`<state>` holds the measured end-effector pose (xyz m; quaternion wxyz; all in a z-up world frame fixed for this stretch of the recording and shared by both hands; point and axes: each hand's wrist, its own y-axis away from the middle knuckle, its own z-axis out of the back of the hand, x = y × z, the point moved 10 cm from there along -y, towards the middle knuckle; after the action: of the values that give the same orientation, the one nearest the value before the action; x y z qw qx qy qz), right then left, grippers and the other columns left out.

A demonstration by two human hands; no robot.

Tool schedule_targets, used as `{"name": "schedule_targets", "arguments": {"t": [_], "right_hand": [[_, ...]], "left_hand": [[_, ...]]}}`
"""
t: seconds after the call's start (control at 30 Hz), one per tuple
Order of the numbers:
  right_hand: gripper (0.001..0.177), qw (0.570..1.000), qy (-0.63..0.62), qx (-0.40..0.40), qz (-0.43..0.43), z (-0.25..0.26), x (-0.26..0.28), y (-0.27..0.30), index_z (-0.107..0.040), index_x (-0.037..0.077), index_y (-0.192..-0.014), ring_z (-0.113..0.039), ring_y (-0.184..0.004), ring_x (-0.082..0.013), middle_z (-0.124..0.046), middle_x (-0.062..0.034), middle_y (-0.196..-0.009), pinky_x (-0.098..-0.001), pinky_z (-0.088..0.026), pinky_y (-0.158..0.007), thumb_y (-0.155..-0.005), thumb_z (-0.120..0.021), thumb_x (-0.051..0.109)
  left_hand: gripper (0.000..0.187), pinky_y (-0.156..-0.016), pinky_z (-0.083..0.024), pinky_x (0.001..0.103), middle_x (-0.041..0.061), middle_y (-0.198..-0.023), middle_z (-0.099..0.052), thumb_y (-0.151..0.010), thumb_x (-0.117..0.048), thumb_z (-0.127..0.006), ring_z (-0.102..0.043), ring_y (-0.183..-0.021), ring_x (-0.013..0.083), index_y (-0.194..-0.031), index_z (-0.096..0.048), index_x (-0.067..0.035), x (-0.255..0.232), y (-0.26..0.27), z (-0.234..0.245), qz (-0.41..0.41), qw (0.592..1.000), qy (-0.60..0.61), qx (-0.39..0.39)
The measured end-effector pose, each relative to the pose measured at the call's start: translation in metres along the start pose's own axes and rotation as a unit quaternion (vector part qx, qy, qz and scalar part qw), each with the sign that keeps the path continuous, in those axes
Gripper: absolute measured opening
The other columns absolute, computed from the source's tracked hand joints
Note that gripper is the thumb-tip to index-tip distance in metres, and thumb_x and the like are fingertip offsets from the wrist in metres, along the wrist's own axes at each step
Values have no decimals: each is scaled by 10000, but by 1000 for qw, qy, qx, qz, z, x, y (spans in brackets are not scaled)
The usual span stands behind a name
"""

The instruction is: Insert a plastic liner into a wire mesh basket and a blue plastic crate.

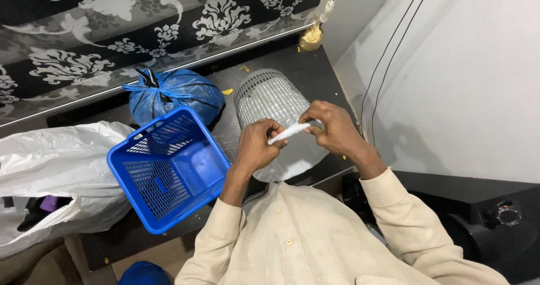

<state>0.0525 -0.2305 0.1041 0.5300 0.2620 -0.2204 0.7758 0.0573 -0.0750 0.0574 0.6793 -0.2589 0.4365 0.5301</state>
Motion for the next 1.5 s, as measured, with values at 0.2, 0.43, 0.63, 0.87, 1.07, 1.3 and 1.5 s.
{"name": "schedule_targets", "arguments": {"t": [0.2,0.43,0.63,0.87,1.07,1.3,1.5], "right_hand": [[212,987,0,159,-38,-31,-17,4,-655,33,-912,-629,-781,-313,-679,-99,-885,-443,-461,-674,-720,-740,4],[170,970,0,240,-46,-52,-23,8,-641,27,-866,-614,-742,-284,-683,-81,-856,-443,-435,-668,-755,-767,50],[220,974,-62,208,-56,-49,-16,7,-632,25,-879,-586,-695,-266,-668,-79,-797,-419,-449,-645,-743,-800,68],[284,982,-95,158,-40,-42,-5,6,-656,37,-941,-601,-697,-248,-670,-78,-799,-406,-456,-632,-702,-809,47],[209,976,-43,210,-33,-59,-18,13,-660,13,-895,-618,-731,-266,-684,-84,-847,-415,-467,-656,-735,-794,22],[500,990,-103,88,-29,-9,2,-1,-704,32,-987,-651,-798,-242,-655,-78,-924,-371,-526,-678,-556,-946,112],[384,989,-59,78,-114,-15,-44,11,-690,31,-931,-672,-771,-234,-690,-72,-878,-377,-516,-690,-613,-901,71]], "left_hand": [[338,-670,-529,406,82,-779,-723,-674,-104,-852,-705,-699,268,-984,-720,-78,-10,9,-1,-6,998,-52,21],[516,-776,-510,465,161,-937,-663,-570,-121,-911,-648,-927,357,-1038,-699,-81,-46,20,4,-80,986,-149,-5],[276,-855,-517,446,120,-966,-687,-684,-119,-858,-657,-975,328,-933,-744,-91,-11,20,-5,-53,989,-136,-27],[185,-741,-516,455,142,-844,-682,-709,-86,-805,-671,-827,333,-884,-748,-63,3,14,-15,-40,992,-105,63],[181,-708,-511,450,158,-826,-686,-699,-100,-812,-673,-763,331,-863,-747,-61,6,12,-24,-36,990,-96,93],[169,-681,-507,420,122,-799,-697,-711,-134,-831,-678,-731,291,-852,-761,-72,15,4,-10,-11,993,-87,75],[183,-644,-499,368,67,-712,-686,-702,-142,-840,-654,-660,218,-849,-753,-79,33,1,4,37,996,-43,63]]}}
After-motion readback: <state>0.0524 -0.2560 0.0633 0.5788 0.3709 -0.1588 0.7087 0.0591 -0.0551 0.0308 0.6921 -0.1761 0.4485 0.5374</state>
